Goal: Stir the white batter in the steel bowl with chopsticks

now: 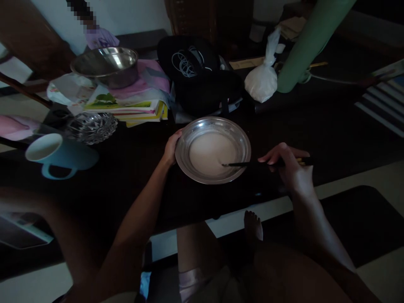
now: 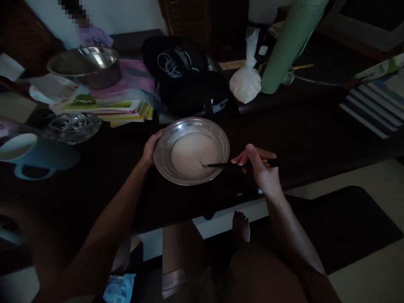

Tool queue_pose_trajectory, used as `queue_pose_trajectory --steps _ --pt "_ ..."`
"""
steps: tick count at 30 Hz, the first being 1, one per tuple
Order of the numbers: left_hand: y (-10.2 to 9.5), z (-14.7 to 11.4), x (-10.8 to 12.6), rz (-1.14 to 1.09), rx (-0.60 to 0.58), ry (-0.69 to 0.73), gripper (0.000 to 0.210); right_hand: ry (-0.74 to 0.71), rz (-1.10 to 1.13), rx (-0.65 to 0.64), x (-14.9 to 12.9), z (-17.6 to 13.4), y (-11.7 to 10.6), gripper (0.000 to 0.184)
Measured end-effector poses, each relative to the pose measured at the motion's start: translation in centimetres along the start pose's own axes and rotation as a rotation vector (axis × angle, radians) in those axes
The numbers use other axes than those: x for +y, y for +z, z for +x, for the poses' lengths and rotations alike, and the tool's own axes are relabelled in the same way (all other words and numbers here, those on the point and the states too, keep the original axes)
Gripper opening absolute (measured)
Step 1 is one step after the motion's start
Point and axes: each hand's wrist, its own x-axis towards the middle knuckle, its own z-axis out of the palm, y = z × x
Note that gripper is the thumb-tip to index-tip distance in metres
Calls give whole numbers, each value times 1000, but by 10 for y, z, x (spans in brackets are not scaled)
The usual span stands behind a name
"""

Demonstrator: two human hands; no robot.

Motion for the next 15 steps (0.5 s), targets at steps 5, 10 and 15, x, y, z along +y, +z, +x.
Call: queue_pose_trajectory --steps 5,10,15 --pt "-1 0 0 13 -2 7 30 36 51 -244 7 -4 19 26" --pt "-1 0 -1 -12 18 -9 29 -54 56 -291 18 0 39 16" --pt "-1 0 -1 2 16 0 35 -121 -94 -147 21 8 37 21"
